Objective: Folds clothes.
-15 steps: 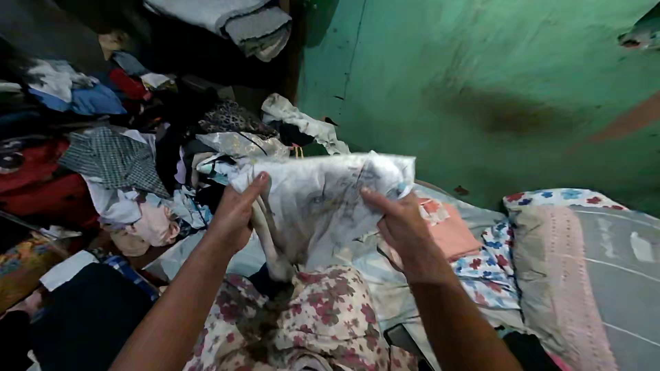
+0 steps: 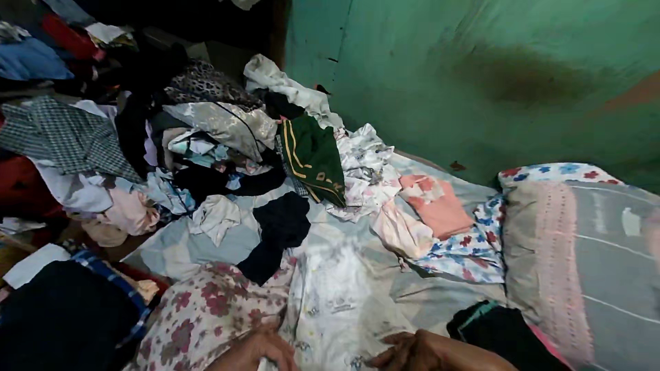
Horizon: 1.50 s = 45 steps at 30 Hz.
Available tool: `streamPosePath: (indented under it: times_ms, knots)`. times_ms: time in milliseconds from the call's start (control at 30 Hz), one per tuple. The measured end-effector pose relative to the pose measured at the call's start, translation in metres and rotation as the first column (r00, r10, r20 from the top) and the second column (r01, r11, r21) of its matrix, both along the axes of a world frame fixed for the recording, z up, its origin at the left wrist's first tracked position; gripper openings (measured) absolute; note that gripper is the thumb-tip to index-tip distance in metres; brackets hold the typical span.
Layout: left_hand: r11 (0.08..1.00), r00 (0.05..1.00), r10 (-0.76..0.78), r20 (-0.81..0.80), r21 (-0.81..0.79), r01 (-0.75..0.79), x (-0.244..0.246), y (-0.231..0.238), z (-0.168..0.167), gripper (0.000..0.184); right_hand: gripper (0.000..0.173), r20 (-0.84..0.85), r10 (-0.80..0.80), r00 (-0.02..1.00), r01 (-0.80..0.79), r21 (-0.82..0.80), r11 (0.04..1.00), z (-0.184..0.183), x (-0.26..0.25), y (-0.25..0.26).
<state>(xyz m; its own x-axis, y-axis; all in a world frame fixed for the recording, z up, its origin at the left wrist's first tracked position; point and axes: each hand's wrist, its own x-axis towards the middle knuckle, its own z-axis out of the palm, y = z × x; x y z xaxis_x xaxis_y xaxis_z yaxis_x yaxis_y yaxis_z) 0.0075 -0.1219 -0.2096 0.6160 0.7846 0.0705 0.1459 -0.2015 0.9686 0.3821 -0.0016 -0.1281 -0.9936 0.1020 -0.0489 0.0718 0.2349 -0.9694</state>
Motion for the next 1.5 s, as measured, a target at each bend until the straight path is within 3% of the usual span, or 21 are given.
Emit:
streamPosePath:
  times_ms: [100,133,167,200,233,267,300,400,467,567,667,733,833,867,900,967,1067,1167,1267,1367,1500]
  knots:
    - [0.992,0.992,-0.06,0.111,-0.104,0.071,-0.002,0.016,-0.019,0.023,0.03,-0.096,-0.068,0.993,0.051,-0.172,0.984,-0.024,0.008,0.014]
    - [0.988,0.985,0.016,0.175,-0.157,0.012,-0.003,0.027,-0.02,0.025,0.034,-0.121,-0.177,0.977,0.144,-0.24,0.96,-0.033,0.01,0.021]
    - [0.962,0.96,0.171,0.221,-0.248,-0.114,-0.001,0.037,-0.017,0.024,0.036,-0.105,-0.392,0.914,0.343,-0.314,0.885,-0.043,0.01,0.025]
    - [0.88,0.896,0.388,0.218,-0.378,-0.289,0.007,0.045,-0.013,0.02,0.035,-0.024,-0.669,0.743,0.613,-0.377,0.694,-0.056,0.006,0.025]
    - [0.718,0.794,0.593,0.139,-0.537,-0.442,0.02,0.055,-0.012,0.02,0.031,0.114,-0.864,0.491,0.833,-0.353,0.427,-0.07,-0.004,0.027]
    - [0.57,0.723,0.69,0.018,-0.631,-0.527,0.031,0.067,-0.021,0.035,0.036,0.253,-0.923,0.291,0.945,-0.23,0.235,-0.085,-0.016,0.032]
    - [0.465,0.691,0.718,-0.089,-0.677,-0.57,0.042,0.075,-0.039,0.048,0.045,0.38,-0.909,0.169,0.984,-0.111,0.136,-0.103,-0.024,0.033]
    - [0.369,0.696,0.68,-0.229,-0.714,-0.595,0.071,0.067,-0.094,0.07,0.054,0.543,-0.836,0.084,0.994,0.01,0.107,-0.152,-0.032,0.008]
    - [0.327,0.661,0.705,-0.257,-0.71,-0.624,0.078,0.062,-0.103,0.081,0.061,0.48,-0.877,-0.001,1.0,0.007,0.003,-0.162,-0.037,-0.005]
    - [0.321,0.569,0.795,-0.211,-0.65,-0.689,0.072,0.068,-0.08,0.087,0.065,0.204,-0.972,-0.113,0.993,-0.014,-0.119,-0.141,-0.048,-0.008]
    - [0.434,0.533,0.846,-0.005,-0.576,-0.693,0.062,0.075,-0.044,0.087,0.061,-0.083,-0.993,-0.086,0.996,0.008,-0.087,-0.106,-0.055,-0.007]
    - [0.462,0.561,0.828,0.0,-0.567,-0.682,0.056,0.062,-0.039,0.085,0.056,-0.086,-0.996,0.006,0.995,0.098,-0.003,-0.103,-0.045,-0.015]
    - [0.373,0.626,0.744,-0.233,-0.632,-0.679,0.05,0.037,-0.065,0.078,0.059,0.362,-0.902,0.236,0.874,0.326,0.36,-0.12,-0.013,-0.023]
    - [0.362,0.647,0.702,-0.298,-0.634,-0.684,0.048,0.033,-0.075,0.08,0.067,0.484,-0.838,0.251,0.797,0.388,0.463,-0.126,-0.009,-0.022]
    - [0.368,0.647,0.677,-0.35,-0.601,-0.71,0.048,0.034,-0.08,0.082,0.072,0.498,-0.832,0.245,0.738,0.461,0.493,-0.129,-0.009,-0.022]
    - [0.476,0.62,0.649,-0.441,-0.4,-0.783,0.049,0.048,-0.073,0.084,0.062,0.275,-0.93,0.246,0.714,0.598,0.365,-0.13,-0.02,-0.022]
    - [0.693,0.602,0.633,-0.486,0.009,-0.721,0.068,0.078,-0.039,0.063,0.043,-0.095,-0.948,0.304,0.713,0.683,0.16,-0.136,-0.054,-0.007]
    - [0.845,0.727,0.528,-0.438,0.188,-0.5,0.111,0.091,-0.045,0.047,0.046,-0.179,-0.904,0.388,0.682,0.716,0.151,-0.162,-0.091,0.005]
    - [0.88,0.799,0.467,-0.379,0.289,-0.377,0.137,0.09,-0.108,0.049,0.056,-0.089,-0.903,0.419,0.63,0.745,0.219,-0.205,-0.1,0.012]
    - [0.869,0.752,0.493,-0.438,0.288,-0.402,0.131,0.114,-0.137,0.057,0.056,-0.086,-0.918,0.386,0.661,0.72,0.211,-0.217,-0.097,0.028]
    - [0.881,0.741,0.397,-0.542,-0.001,-0.472,0.109,0.159,-0.146,0.06,0.054,0.015,-0.956,0.291,0.716,0.66,0.228,-0.212,-0.098,0.05]
